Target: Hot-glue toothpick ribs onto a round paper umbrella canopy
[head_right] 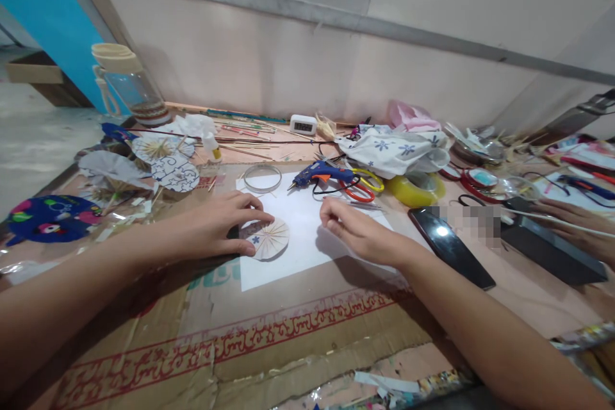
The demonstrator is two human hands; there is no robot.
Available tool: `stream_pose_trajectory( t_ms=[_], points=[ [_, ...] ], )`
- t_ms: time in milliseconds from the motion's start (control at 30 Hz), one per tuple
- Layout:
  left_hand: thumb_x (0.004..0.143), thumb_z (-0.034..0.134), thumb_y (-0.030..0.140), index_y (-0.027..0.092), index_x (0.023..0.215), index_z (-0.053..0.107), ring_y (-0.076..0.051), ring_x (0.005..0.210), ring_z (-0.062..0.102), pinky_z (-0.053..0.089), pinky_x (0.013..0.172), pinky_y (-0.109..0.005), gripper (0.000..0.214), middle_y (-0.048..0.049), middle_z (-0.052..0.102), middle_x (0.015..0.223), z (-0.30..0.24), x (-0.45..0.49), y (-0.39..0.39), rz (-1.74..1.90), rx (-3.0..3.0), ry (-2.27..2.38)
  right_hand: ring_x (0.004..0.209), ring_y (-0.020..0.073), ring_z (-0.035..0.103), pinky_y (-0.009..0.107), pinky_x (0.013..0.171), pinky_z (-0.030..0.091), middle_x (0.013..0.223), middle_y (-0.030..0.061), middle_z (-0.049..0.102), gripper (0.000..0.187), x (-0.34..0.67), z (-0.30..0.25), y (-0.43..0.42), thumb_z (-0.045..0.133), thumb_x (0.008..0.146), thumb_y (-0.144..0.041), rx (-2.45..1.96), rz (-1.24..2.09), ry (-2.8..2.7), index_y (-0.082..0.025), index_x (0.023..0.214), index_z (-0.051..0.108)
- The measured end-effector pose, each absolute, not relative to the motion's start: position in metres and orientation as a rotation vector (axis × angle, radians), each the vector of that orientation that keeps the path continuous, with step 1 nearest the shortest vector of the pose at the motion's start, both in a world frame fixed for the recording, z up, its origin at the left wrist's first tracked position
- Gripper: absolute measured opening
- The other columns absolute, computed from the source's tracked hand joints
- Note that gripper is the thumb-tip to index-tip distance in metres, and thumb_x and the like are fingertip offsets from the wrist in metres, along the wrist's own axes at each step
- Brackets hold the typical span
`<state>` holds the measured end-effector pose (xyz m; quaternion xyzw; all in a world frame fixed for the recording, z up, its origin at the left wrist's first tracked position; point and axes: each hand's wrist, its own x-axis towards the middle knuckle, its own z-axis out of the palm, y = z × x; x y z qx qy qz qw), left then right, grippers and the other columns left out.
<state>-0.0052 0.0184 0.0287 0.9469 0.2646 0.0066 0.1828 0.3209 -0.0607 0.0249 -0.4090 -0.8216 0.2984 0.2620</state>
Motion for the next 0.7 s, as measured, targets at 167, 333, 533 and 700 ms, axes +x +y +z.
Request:
stream_pose_trajectory(
  t_ms=[167, 333, 533, 700],
  points=[
    [0.094, 0.075, 0.050, 0.031, 0.142, 0.067, -0.033, 0.126, 0.058, 0.045, 0.106, -0.045, 0.051, -0.0103, 0.062, 0.137, 0.031, -0.004, 0.017, -0.028, 2.648, 0.766, 0.079, 0.0214, 0.050, 0.037, 0.072, 0.045, 0.087, 0.0022, 0.050, 0.032, 0.332, 0.025, -0.052, 0.053, 0.107, -0.055, -0.956, 1.026, -1.826, -0.027, 0.091, 0.053],
    [0.096, 0.072, 0.053, 0.030, 0.143, 0.065, -0.032, 0.126, 0.057, 0.045, 0.107, -0.043, 0.053, -0.0104, 0.062, 0.137, 0.029, -0.005, 0.018, -0.005, 2.673, 0.739, 0.064, 0.0203, 0.043, 0.037, 0.060, 0.041, 0.072, -0.0007, 0.039, 0.043, 0.316, 0.059, -0.065, 0.062, 0.101, -0.056, -0.822, 1.195, -1.638, -0.027, 0.074, 0.047],
    [0.097, 0.071, 0.054, 0.029, 0.140, 0.067, -0.031, 0.123, 0.059, 0.046, 0.105, -0.042, 0.050, -0.0105, 0.063, 0.136, 0.024, -0.007, 0.020, 0.045, 2.689, 0.703, 0.050, 0.0171, 0.032, 0.035, 0.051, 0.036, 0.058, -0.0031, 0.029, 0.061, 0.320, 0.078, -0.073, 0.060, 0.100, -0.065, -0.874, 1.032, -1.492, -0.026, 0.060, 0.035],
    [0.109, 0.050, 0.044, 0.025, 0.139, 0.068, -0.028, 0.119, 0.064, 0.049, 0.103, -0.041, 0.040, -0.0119, 0.068, 0.134, 0.029, -0.009, 0.024, 0.066, 2.682, 0.676, 0.062, 0.0167, 0.051, 0.032, 0.057, 0.041, 0.067, -0.0006, 0.056, 0.045, 0.301, 0.048, -0.067, 0.070, 0.098, -0.060, -0.943, 1.083, -1.736, -0.024, 0.072, 0.059]
  ],
)
